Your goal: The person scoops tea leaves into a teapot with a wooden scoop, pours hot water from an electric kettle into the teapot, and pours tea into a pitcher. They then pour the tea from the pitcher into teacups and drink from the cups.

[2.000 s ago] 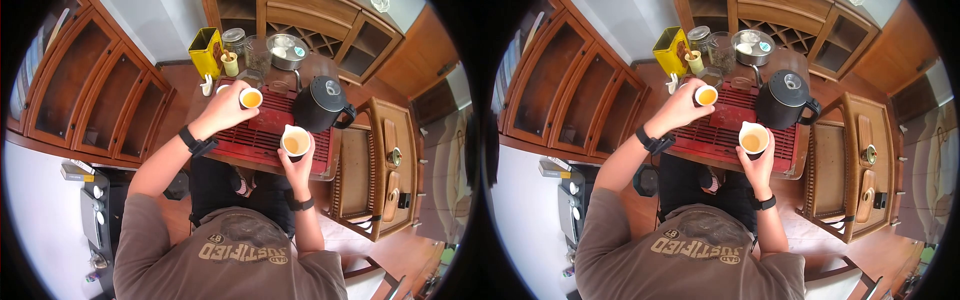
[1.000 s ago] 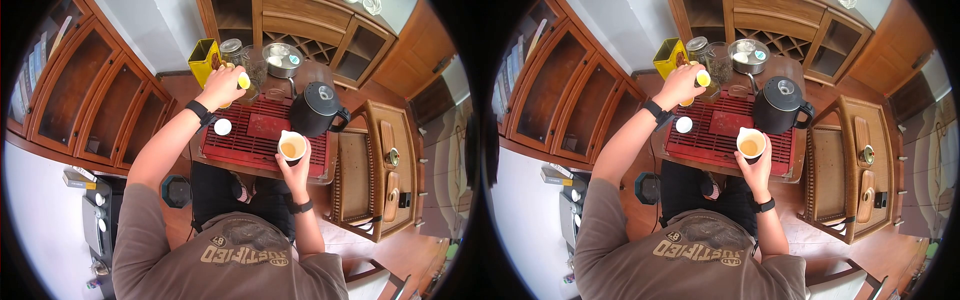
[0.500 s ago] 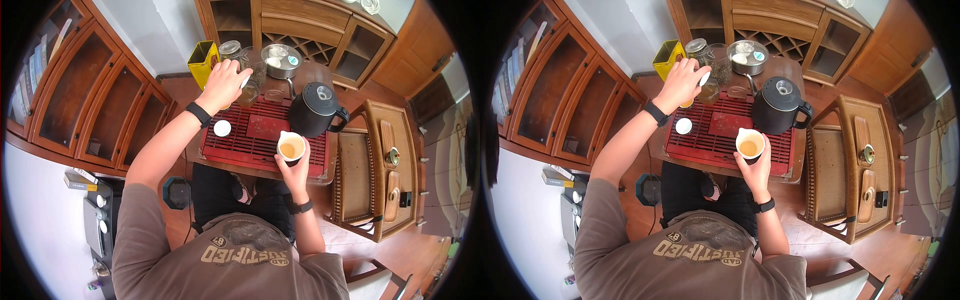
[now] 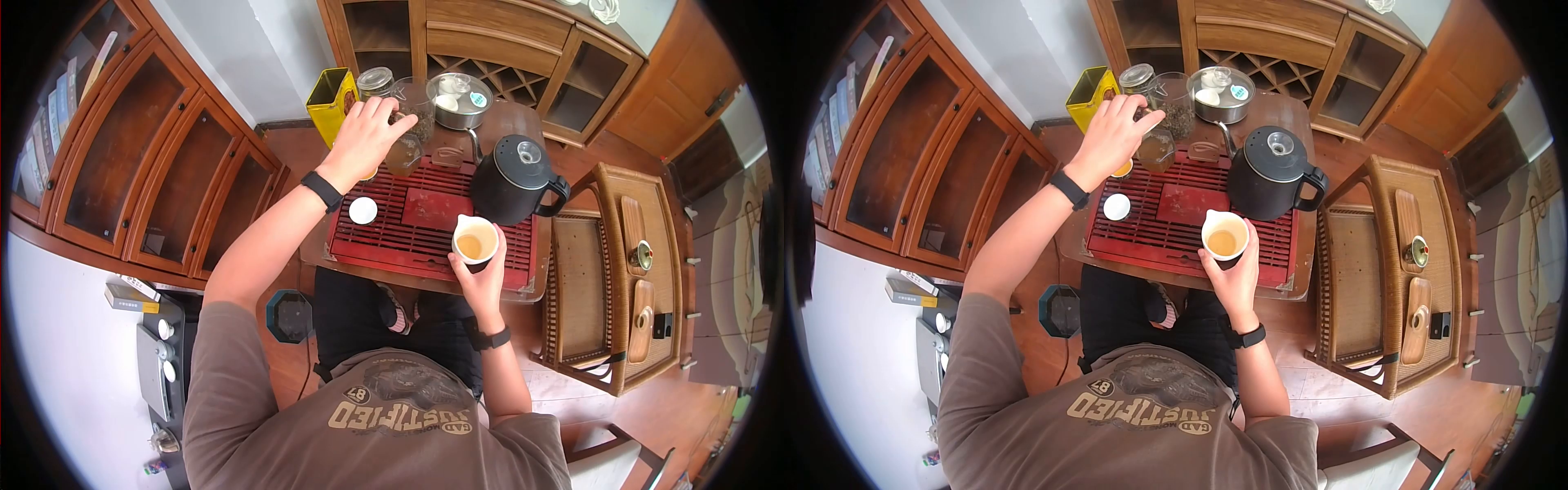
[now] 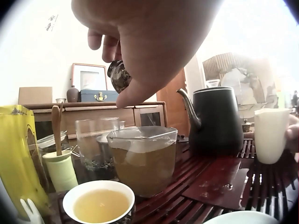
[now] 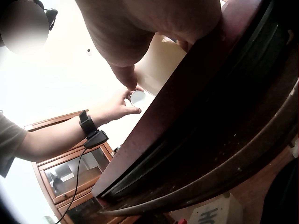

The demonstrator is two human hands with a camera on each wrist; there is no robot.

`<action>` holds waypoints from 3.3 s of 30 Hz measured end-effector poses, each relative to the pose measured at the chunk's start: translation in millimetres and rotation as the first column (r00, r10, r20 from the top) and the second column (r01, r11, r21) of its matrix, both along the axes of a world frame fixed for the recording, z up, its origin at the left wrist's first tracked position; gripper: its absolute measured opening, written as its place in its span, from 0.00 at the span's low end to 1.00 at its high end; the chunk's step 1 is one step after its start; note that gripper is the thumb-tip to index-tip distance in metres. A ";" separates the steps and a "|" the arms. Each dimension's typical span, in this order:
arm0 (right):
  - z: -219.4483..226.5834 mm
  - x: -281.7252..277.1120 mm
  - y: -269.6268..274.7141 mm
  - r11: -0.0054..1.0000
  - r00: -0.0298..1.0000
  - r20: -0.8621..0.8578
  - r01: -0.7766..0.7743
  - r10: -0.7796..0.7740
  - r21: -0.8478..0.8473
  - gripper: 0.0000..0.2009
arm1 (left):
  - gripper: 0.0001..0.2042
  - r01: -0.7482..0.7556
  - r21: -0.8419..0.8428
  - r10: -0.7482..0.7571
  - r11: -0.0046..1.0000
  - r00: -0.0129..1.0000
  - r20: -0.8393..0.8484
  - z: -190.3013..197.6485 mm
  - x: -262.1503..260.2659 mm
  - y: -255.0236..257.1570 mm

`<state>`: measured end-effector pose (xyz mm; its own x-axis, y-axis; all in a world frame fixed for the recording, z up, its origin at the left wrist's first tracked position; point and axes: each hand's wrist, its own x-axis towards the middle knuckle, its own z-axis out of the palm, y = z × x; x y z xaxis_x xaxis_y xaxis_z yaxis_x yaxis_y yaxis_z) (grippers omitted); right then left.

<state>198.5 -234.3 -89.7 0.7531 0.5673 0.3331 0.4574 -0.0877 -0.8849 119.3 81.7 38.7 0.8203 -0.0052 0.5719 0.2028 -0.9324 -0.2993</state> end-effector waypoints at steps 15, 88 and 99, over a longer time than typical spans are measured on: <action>-1.1 -0.2 0.2 1.000 1.000 -0.008 -0.001 0.001 0.001 0.48 | 0.28 -0.045 -0.717 0.131 0.696 0.989 0.065 -17.2 -13.8 -17.8; 108.4 32.5 3.6 0.794 0.859 0.103 -0.410 0.502 -0.449 0.44 | 0.31 0.158 -0.925 0.044 0.346 0.982 0.184 -118.4 -84.2 -152.2; 117.6 27.8 23.2 0.700 0.776 0.135 -0.461 0.616 -0.546 0.44 | 0.31 0.165 -0.920 0.015 0.355 0.983 0.182 -115.0 -86.2 -150.3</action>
